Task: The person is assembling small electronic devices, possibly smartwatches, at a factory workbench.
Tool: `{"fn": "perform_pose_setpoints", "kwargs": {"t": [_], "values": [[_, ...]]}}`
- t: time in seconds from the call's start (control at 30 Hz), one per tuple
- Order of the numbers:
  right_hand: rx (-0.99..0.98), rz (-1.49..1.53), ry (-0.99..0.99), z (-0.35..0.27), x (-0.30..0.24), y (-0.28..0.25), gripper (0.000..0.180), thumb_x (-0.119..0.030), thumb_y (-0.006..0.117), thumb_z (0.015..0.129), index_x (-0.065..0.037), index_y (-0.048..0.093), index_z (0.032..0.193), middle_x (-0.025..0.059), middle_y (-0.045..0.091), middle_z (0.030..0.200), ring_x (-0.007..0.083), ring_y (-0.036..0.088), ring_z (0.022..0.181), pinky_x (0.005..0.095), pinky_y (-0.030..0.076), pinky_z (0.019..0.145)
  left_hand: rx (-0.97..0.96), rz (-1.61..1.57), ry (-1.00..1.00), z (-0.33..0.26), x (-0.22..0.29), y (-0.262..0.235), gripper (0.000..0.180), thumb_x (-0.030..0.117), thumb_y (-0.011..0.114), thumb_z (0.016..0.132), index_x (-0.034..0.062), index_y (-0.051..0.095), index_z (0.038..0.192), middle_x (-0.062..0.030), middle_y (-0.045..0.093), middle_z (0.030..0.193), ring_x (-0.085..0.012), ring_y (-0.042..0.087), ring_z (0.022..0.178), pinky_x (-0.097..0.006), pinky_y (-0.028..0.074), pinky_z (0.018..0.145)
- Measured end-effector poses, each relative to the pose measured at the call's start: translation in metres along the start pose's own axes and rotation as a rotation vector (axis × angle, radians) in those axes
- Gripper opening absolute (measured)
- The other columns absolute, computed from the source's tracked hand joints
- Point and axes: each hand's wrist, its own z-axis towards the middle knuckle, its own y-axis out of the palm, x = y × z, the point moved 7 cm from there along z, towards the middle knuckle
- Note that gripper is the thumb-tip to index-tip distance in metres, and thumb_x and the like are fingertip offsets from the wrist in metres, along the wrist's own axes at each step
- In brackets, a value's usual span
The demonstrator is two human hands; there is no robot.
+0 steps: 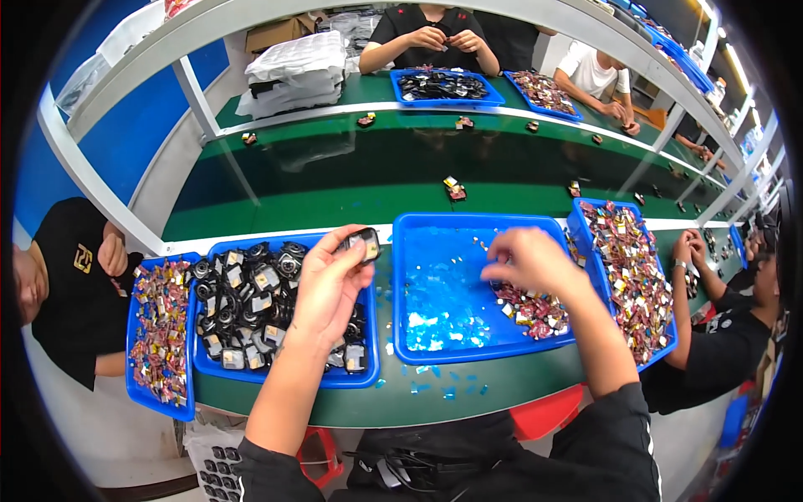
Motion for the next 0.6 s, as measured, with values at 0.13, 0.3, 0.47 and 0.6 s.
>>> {"fn": "perform_pose_setpoints", "kwargs": {"t": [0.13, 0.3, 0.47, 0.6], "values": [[0.077, -0.157, 0.000, -0.037, 0.005, 0.034, 0.019, -0.020, 0.076, 0.076, -0.004, 0.069, 0.084, 0.0127, 0.065, 0.082, 0.0325, 0.066, 0.081, 0.0432, 0.051, 0.072, -0.009, -0.066, -0.138, -0.001, -0.031, 0.015, 0.015, 0.000, 0.063, 0.089, 0.0034, 0.057, 0.102, -0.0077, 0.065, 0.096, -0.0220, 0.067, 0.089, -0.029, 0.057, 0.079], [0.482, -0.031, 0.033, -0.053, -0.004, 0.009, 0.011, -0.013, 0.072, 0.079, -0.004, 0.066, 0.083, 0.0126, 0.062, 0.087, 0.0336, 0.060, 0.086, 0.0430, 0.049, 0.076, -0.081, 0.011, -0.137, -0.012, -0.047, 0.027, 0.018, 0.004, 0.060, 0.092, 0.0015, 0.051, 0.107, -0.0123, 0.066, 0.099, -0.0290, 0.070, 0.093, -0.034, 0.060, 0.080], [0.403, -0.149, -0.044, -0.045, -0.007, 0.026, 0.008, -0.011, 0.070, 0.080, -0.004, 0.067, 0.083, 0.0116, 0.062, 0.088, 0.0332, 0.060, 0.084, 0.0418, 0.048, 0.075, -0.108, 0.158, -0.214, -0.017, -0.054, 0.027, 0.015, 0.014, 0.058, 0.096, 0.0052, 0.052, 0.107, -0.0139, 0.068, 0.106, -0.0141, 0.064, 0.079, -0.023, 0.052, 0.058], [0.456, 0.481, 0.096, -0.057, -0.021, 0.013, 0.005, -0.004, 0.068, 0.083, -0.003, 0.069, 0.088, 0.0056, 0.065, 0.078, 0.0155, 0.060, 0.070, 0.0310, 0.046, 0.063, -0.195, 0.410, 0.023, -0.028, -0.052, 0.036, 0.039, 0.012, 0.056, 0.097, 0.0090, 0.044, 0.133, -0.0095, 0.064, 0.111, -0.0057, 0.051, 0.077, -0.017, 0.042, 0.059]]}}
